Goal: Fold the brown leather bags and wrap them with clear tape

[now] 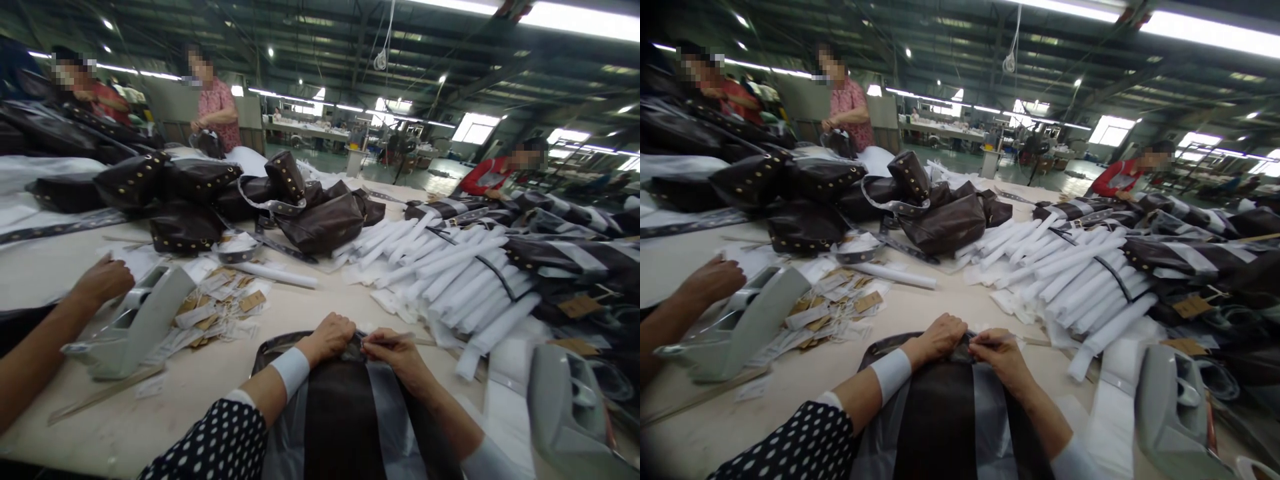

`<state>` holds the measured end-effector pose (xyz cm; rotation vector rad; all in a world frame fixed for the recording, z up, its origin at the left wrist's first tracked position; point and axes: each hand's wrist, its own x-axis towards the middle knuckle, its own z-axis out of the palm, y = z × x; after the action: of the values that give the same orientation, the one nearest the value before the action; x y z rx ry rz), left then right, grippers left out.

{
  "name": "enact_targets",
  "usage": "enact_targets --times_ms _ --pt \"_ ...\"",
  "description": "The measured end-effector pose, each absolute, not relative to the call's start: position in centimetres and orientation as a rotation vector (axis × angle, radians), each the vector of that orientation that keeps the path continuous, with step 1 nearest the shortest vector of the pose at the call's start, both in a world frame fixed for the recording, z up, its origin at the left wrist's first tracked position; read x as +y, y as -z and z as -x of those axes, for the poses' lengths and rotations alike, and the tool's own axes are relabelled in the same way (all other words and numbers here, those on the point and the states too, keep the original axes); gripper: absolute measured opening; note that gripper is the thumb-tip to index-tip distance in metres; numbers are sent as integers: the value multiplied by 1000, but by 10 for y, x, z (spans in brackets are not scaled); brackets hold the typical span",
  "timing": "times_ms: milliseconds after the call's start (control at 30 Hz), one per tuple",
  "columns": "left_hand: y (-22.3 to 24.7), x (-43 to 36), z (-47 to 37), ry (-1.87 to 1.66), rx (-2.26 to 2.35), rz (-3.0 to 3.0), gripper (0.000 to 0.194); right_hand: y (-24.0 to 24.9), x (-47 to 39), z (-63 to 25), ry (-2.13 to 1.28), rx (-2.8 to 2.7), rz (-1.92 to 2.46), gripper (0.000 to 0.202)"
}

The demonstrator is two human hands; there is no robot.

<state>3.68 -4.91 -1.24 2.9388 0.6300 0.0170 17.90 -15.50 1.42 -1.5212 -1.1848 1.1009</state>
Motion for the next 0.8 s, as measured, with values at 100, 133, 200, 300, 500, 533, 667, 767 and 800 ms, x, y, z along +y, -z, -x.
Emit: enact_targets --times_ms 100,133,200,300,500,533,667,767,800 --pt "12 -48 -36 -37 632 -2946 11 -12 -154 -180 -780 -1479 1595 21" --pt "12 -47 -36 -44 634 -2948 11 -11 -153 -180 -678 -1578 1600 20" --pt "12 -46 -35 -59 639 -2951 12 -11 -154 -180 -508 -1743 1574 19" --pt "11 -46 -35 -81 640 -2958 12 -12 -154 -178 -285 -1949 1525 22" --pt "7 -45 -36 -121 654 -2978 16 -14 -147 -170 -53 -2303 1748 19" --pt "7 -44 -36 -124 657 -2979 15 -14 -145 -170 -49 -2307 1804 18" --pt "11 -43 -36 -136 665 -2977 14 -18 -144 -169 -132 -2235 1779 24" --pt "14 -42 -36 -150 658 -2977 14 -22 -151 -168 -184 -2161 1598 31" --pt "15 -42 -36 -154 656 -2977 14 -23 -154 -167 -196 -2161 1525 25"
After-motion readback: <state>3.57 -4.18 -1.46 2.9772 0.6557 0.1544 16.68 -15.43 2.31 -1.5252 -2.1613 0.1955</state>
